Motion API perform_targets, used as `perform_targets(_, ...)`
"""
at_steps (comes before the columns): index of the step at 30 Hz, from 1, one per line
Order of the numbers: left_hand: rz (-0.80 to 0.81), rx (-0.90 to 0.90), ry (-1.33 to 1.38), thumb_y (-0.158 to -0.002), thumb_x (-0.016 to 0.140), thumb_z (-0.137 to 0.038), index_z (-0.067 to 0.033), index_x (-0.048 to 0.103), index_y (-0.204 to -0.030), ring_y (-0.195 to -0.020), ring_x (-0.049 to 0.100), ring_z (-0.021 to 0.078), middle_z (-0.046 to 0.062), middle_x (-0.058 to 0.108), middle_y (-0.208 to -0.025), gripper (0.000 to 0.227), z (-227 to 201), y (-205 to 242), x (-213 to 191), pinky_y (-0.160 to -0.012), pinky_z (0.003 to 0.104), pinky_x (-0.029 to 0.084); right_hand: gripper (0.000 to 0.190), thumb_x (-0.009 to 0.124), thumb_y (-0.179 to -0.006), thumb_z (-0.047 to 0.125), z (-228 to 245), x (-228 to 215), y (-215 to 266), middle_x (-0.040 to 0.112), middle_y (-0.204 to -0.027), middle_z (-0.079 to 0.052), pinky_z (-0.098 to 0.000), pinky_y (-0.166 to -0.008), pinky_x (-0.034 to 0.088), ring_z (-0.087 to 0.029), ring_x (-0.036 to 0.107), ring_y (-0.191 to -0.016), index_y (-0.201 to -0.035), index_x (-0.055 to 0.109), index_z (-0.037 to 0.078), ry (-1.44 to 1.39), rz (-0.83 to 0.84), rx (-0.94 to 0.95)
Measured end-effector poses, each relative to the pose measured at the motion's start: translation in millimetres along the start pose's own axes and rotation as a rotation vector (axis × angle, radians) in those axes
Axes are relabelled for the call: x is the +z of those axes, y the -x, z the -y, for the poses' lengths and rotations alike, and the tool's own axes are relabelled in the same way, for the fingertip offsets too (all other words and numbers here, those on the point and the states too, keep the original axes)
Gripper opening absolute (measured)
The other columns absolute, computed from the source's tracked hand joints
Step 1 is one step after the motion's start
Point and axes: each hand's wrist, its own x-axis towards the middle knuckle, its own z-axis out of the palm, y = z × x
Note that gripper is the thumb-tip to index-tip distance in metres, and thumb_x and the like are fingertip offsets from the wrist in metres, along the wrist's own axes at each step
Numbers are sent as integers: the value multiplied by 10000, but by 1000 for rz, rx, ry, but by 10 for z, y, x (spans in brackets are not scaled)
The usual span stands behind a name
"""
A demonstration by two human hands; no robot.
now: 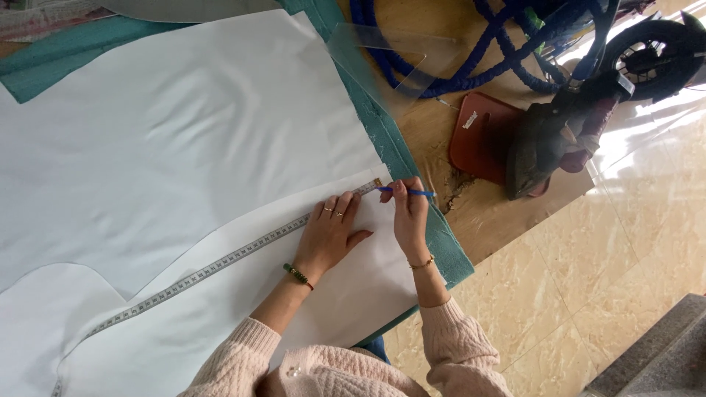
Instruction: The person measures and marks a large piece of white fabric laid out on a table using a flexible measuring tape and a blue pen. They also use a clear triangular ruler to draw straight lines and a long metal ruler to measure and mark the edges of the fabric.
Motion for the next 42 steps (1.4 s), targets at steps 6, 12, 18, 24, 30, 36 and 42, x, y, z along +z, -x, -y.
perform_targets(6, -33, 8, 28, -992, 491, -622, -64, 532, -1435, -1266, 506, 280, 131, 520, -1396, 714, -12, 32, -43, -1053, 424, 414, 238, 500, -1090, 179, -126, 93, -50, 581, -653, -97, -335, -642, 559, -209, 636, -613, -911, 563, 36, 125, 156, -128)
perform_targets(12, -68, 35, -2, -1017, 447, -618, -75, 535, -1449, -1230, 530, 293, 151, 539, -1369, 699, -19, 35, -150, -1019, 433, 440, 289, 452, -1112, 180, -272, 78, -22, 588, -674, -108, -329, -581, 495, -216, 583, -582, -880, 556, 41, 206, 152, -201)
perform_targets(18, -56, 34, 14, -1020, 434, -625, -97, 546, -1445, -1230, 529, 281, 143, 543, -1369, 687, -5, 21, -118, -1012, 424, 447, 298, 437, -1120, 194, -370, 54, -12, 540, -679, -79, -324, -567, 462, -226, 543, -572, -876, 545, 60, 299, 134, -228)
perform_targets(24, -71, 36, -30, -1015, 431, -639, -101, 542, -1446, -1234, 522, 275, 147, 551, -1358, 699, -11, 33, -117, -1015, 408, 437, 257, 471, -1108, 185, -385, 56, -17, 555, -675, -80, -332, -571, 457, -251, 542, -572, -889, 537, 69, 351, 149, -208)
perform_targets(30, -54, 32, -57, -1004, 439, -653, -109, 538, -1450, -1247, 519, 272, 138, 557, -1377, 711, -12, 28, -114, -1017, 406, 436, 273, 468, -1110, 183, -277, 100, -27, 548, -653, -73, -325, -560, 450, -258, 531, -554, -864, 525, 80, 367, 158, -216)
perform_targets(36, -66, 13, 8, -998, 472, -644, -101, 557, -1435, -1237, 523, 279, 146, 550, -1386, 702, -30, 22, -126, -1017, 412, 436, 256, 473, -1110, 189, -305, 82, -18, 546, -652, -85, -345, -568, 453, -279, 534, -562, -882, 512, 79, 383, 175, -213)
perform_targets(42, -75, 16, -12, -997, 462, -650, -114, 549, -1436, -1229, 525, 269, 131, 550, -1375, 698, -17, 37, -100, -1005, 411, 438, 244, 476, -1107, 180, -289, 83, -19, 541, -659, -82, -345, -579, 450, -267, 526, -574, -886, 517, 82, 376, 183, -210)
